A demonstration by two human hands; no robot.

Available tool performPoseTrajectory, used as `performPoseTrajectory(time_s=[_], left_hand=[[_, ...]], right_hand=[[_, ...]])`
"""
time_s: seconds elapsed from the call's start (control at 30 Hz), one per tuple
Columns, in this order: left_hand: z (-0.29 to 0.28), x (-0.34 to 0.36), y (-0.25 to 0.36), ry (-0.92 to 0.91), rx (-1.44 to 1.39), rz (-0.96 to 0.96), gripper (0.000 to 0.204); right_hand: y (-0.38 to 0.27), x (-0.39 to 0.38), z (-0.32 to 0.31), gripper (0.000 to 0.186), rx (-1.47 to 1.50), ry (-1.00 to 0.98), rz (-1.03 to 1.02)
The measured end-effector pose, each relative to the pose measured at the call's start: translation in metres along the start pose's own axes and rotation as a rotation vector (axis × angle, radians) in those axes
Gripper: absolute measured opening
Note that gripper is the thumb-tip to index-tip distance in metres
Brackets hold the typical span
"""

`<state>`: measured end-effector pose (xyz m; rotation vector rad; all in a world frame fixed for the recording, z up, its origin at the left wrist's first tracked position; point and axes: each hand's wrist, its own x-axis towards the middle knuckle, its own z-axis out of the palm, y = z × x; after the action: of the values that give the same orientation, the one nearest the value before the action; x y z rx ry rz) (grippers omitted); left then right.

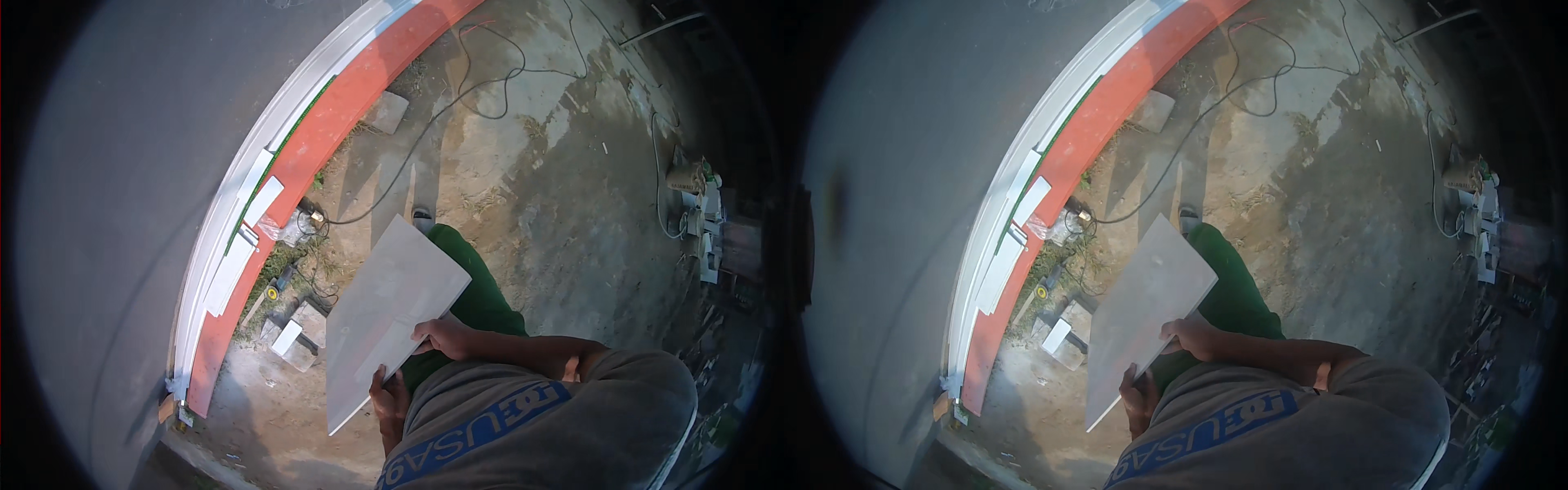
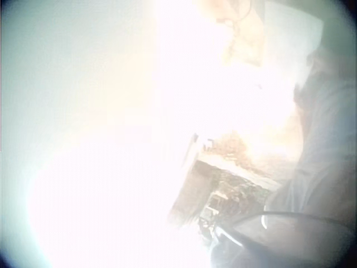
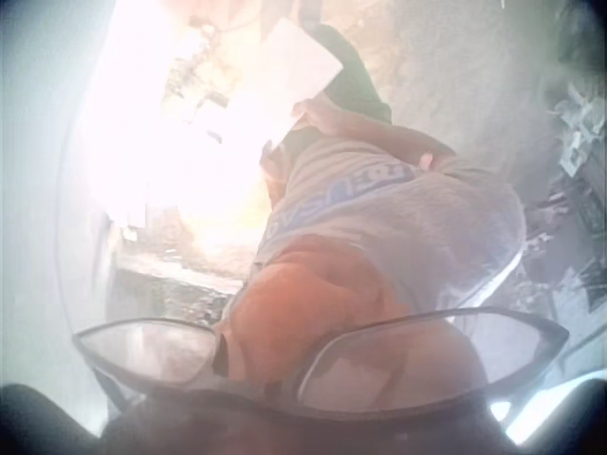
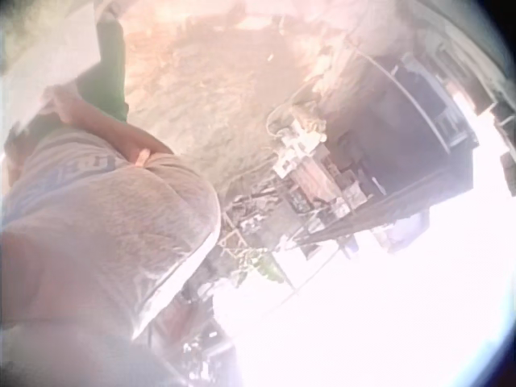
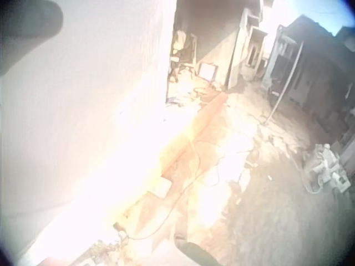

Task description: The person cuts a tile using an angle grinder and then carries it to a floor area where they hand it to another person who lays it on a bed of mortar.

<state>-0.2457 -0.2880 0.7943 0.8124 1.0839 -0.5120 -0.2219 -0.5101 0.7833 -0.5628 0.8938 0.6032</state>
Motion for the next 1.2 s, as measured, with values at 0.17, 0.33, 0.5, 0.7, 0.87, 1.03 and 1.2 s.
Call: performPoseTrajectory(time_s=[0.17,0.33,0.5,0.7,0.87,1.03,1.2], left_hand=[[0.154,-0.011,-0.024,-0.196,0.258,-0.035,0.040],[0.303,-0.077,-0.038,-0.372,0.371,-0.078,0.042],[0.440,-0.040,-0.047,-0.554,0.256,0.108,0.054],[0.659,0.004,-0.150,-0.656,0.482,0.097,0.054],[0.834,0.005,-0.257,-0.678,0.646,0.010,0.056],[0.981,-0.006,-0.346,-0.608,0.890,-0.179,0.061],[1.145,0.001,-0.459,-0.655,0.995,-0.232,0.058]], right_hand=[[-0.108,-0.073,-0.071,0.042,0.230,0.039,-0.250],[-0.191,-0.184,-0.103,0.047,0.373,0.136,-0.412],[-0.313,-0.258,-0.156,0.054,0.453,0.275,-0.674],[-0.467,-0.283,-0.302,0.061,0.517,0.342,-0.760],[-0.567,-0.341,-0.413,0.058,0.789,0.479,-0.819],[-0.654,-0.402,-0.490,0.059,0.981,0.605,-0.832],[-0.748,-0.425,-0.567,0.064,1.232,0.723,-0.834]])
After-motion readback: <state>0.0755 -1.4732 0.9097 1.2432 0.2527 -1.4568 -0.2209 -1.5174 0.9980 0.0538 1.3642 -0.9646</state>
